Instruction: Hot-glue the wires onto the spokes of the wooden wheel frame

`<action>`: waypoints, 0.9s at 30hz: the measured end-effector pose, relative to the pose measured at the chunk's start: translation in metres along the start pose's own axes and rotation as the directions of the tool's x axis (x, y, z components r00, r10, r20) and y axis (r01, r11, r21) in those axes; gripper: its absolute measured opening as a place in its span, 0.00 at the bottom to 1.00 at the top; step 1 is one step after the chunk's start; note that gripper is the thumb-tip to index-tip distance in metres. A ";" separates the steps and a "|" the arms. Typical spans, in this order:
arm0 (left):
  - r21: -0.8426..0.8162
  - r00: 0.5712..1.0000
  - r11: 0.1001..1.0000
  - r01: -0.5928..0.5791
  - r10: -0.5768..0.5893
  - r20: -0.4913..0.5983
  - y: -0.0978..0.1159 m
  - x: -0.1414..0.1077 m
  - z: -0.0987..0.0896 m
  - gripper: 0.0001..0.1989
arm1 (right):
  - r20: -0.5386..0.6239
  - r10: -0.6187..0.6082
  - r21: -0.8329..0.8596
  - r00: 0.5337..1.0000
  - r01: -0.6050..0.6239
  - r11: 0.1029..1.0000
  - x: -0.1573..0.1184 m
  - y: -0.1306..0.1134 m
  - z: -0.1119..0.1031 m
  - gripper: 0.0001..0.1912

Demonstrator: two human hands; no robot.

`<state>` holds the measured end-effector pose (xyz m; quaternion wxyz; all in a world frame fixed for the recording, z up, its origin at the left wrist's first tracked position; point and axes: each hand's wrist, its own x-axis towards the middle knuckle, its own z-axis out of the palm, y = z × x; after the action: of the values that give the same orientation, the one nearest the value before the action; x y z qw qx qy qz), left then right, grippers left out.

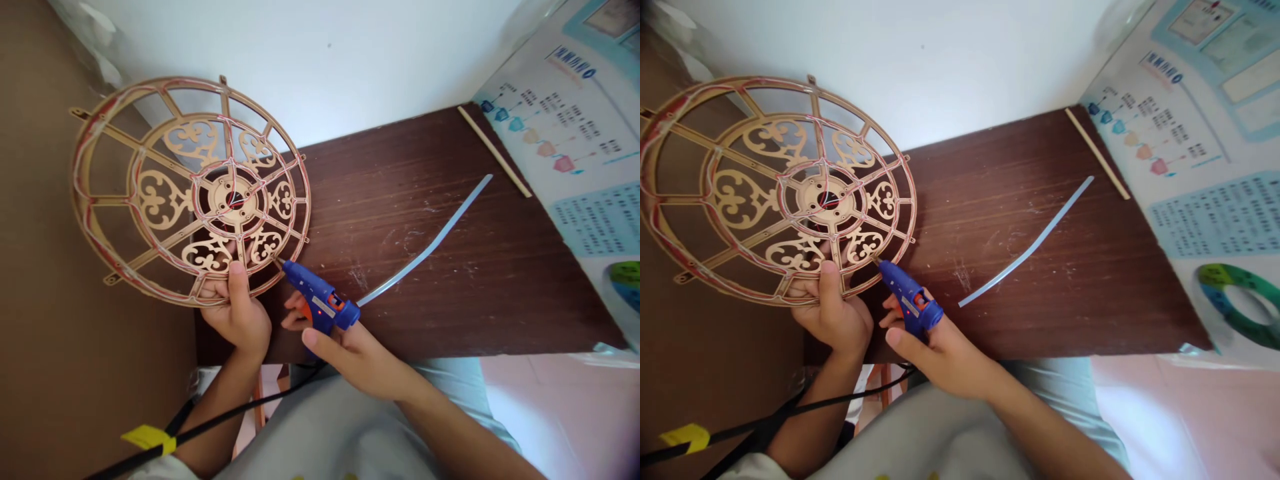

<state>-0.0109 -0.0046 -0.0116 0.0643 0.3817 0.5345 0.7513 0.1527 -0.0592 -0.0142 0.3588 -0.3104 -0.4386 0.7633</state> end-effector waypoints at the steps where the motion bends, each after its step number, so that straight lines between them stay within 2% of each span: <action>1: 0.001 1.000 1.000 0.009 -0.009 -0.011 0.000 0.001 0.000 0.22 | 0.015 0.016 0.059 1.000 -0.017 0.998 -0.002 -0.002 -0.001 0.25; 5: 0.045 0.999 0.999 0.023 -0.022 -0.028 -0.002 0.002 -0.002 0.22 | 0.049 0.068 0.262 0.997 -0.078 0.962 -0.013 -0.004 0.000 0.23; 9: 0.037 0.998 0.998 0.053 -0.053 -0.017 -0.006 0.002 -0.005 0.23 | -0.017 -0.021 0.344 1.000 0.026 0.939 -0.019 0.007 0.003 0.20; 11: -0.003 0.996 0.996 0.088 -0.089 -0.020 -0.008 0.002 -0.006 0.23 | -0.055 -0.062 0.357 0.997 0.078 0.931 -0.019 0.012 0.004 0.22; 15: -0.043 0.991 0.991 0.129 -0.131 -0.024 -0.008 0.001 -0.006 0.24 | -0.074 -0.067 0.352 0.995 0.089 0.932 -0.017 0.016 0.007 0.27; 23: -0.087 0.980 0.978 0.188 -0.193 -0.055 -0.010 0.002 -0.007 0.25 | -0.097 -0.096 0.329 0.991 0.123 0.936 -0.018 0.020 0.007 0.24; 27: -0.080 0.981 0.981 0.176 -0.182 -0.069 -0.011 0.002 -0.008 0.25 | -0.091 -0.101 0.328 0.991 0.126 0.936 -0.018 0.019 0.007 0.25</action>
<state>-0.0209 -0.0050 -0.0213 0.1253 0.3007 0.5409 0.7754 0.1517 -0.0840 -0.0256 0.4652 -0.2470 -0.3071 0.7927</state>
